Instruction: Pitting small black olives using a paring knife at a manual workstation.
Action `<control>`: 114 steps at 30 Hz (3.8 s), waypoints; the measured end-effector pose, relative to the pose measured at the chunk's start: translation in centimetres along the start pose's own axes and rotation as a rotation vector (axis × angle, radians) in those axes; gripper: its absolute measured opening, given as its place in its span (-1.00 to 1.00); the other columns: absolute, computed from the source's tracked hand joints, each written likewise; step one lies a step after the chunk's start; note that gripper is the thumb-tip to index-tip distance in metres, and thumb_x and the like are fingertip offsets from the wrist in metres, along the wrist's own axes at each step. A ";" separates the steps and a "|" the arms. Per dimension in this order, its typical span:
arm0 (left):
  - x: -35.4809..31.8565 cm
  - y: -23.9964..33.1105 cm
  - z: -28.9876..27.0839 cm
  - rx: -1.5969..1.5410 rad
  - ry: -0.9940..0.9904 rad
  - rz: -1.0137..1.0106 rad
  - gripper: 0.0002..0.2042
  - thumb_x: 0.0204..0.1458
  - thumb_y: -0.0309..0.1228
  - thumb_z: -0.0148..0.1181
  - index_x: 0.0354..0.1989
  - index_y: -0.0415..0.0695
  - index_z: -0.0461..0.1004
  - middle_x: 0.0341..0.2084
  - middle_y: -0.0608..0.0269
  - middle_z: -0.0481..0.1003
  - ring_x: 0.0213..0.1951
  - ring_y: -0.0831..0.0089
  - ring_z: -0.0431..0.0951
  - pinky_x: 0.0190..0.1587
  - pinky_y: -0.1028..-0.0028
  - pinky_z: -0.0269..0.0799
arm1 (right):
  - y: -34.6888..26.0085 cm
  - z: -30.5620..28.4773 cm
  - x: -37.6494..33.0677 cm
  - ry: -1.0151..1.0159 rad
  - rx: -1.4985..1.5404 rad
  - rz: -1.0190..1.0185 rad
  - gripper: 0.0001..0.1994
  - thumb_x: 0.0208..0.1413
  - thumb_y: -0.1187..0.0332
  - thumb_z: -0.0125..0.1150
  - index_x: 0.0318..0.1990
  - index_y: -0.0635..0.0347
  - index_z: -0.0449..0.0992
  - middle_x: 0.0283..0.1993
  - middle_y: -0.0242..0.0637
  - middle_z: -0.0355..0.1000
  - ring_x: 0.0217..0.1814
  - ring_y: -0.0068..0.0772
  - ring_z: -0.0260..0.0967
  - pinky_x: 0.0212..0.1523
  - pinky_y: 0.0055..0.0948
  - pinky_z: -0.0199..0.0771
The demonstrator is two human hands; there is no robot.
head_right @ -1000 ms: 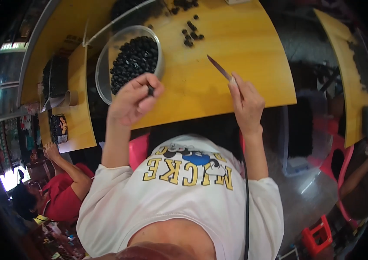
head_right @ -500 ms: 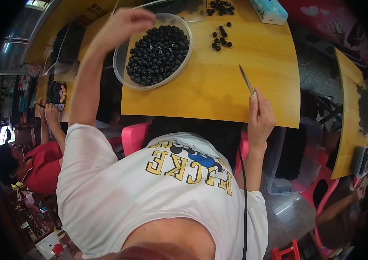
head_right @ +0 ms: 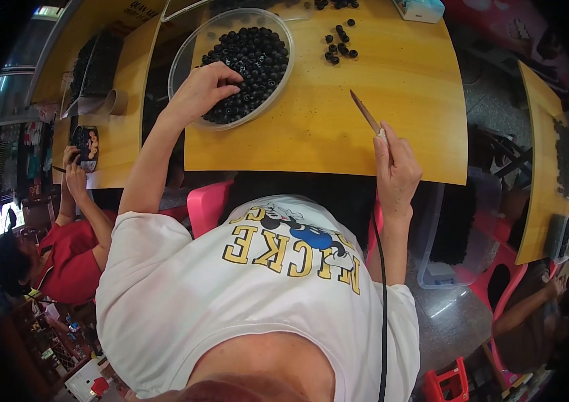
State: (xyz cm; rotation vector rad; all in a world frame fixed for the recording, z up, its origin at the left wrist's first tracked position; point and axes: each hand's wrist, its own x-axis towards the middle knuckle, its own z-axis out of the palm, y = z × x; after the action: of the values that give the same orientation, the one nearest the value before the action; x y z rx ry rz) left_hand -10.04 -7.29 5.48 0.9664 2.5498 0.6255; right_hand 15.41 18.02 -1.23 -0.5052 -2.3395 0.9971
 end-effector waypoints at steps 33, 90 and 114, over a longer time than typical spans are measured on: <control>-2.5 9.6 11.3 -2.119 -0.340 -0.284 -0.79 0.18 -0.55 0.10 -0.02 -0.28 0.44 -0.14 0.06 0.51 -0.12 0.39 0.58 -0.09 0.59 0.60 | -3.0 -1.2 0.3 -0.028 0.190 -0.202 -0.71 0.09 0.43 0.28 -0.02 0.28 0.56 -0.51 -0.25 0.35 -0.54 -0.45 0.30 -0.52 -0.54 0.25; -5.4 5.2 3.1 -1.922 -0.178 -0.170 -0.81 0.10 -0.56 0.04 -0.13 -0.31 0.48 -0.26 0.14 0.47 -0.33 0.47 0.46 -0.34 0.61 0.43 | -0.1 0.6 0.7 0.085 -0.002 -0.059 -0.77 0.18 0.38 0.23 -0.06 0.26 0.59 -0.50 -0.24 0.40 -0.53 -0.46 0.32 -0.49 -0.52 0.31; -2.4 4.6 2.0 -1.536 -0.219 0.005 -0.84 0.00 -0.63 0.21 -0.22 -0.19 0.49 -0.29 0.09 0.57 -0.63 0.74 0.21 -0.56 0.75 0.17 | -0.9 -0.1 0.7 0.056 0.013 -0.081 -0.76 0.16 0.37 0.26 -0.06 0.26 0.58 -0.50 -0.25 0.41 -0.53 -0.45 0.34 -0.51 -0.50 0.32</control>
State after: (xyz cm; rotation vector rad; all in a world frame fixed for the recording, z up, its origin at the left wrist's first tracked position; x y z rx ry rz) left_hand -4.98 -5.32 6.50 0.3671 1.1656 1.8485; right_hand 14.83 17.87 -0.26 -0.4250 -2.2834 0.9482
